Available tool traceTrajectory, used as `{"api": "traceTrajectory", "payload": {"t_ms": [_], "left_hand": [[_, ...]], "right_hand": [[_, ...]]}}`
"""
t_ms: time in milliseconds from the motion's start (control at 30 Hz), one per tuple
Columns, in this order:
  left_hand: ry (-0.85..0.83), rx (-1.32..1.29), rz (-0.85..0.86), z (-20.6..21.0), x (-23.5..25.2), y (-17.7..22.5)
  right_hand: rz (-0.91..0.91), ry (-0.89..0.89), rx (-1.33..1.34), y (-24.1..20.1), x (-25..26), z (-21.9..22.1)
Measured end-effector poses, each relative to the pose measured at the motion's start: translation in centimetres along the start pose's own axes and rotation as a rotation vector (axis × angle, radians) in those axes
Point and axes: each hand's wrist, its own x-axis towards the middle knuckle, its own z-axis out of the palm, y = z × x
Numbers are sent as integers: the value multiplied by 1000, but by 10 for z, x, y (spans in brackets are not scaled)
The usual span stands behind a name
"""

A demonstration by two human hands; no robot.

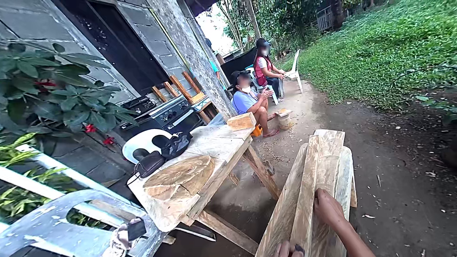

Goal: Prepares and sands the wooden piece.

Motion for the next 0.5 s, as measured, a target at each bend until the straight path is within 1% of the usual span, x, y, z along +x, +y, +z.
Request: {"api": "traceTrajectory", "payload": {"t_ms": [133, 200, 300, 400, 500], "left_hand": [[15, 92, 20, 10, 68, 1], [-54, 131, -19, 13, 108, 1], [-226, 150, -115, 13, 168, 7], [-286, 161, -154, 17, 214, 13], [-321, 203, -172, 22, 247, 18]], "right_hand": [[-1, -10, 9, 0, 0, -2], [-1, -16, 19, -1, 0, -3], [6, -20, 19, -1, 3, -2], [3, -14, 12, -1, 3, -2], [4, -16, 8, -2, 4, -2]]}}
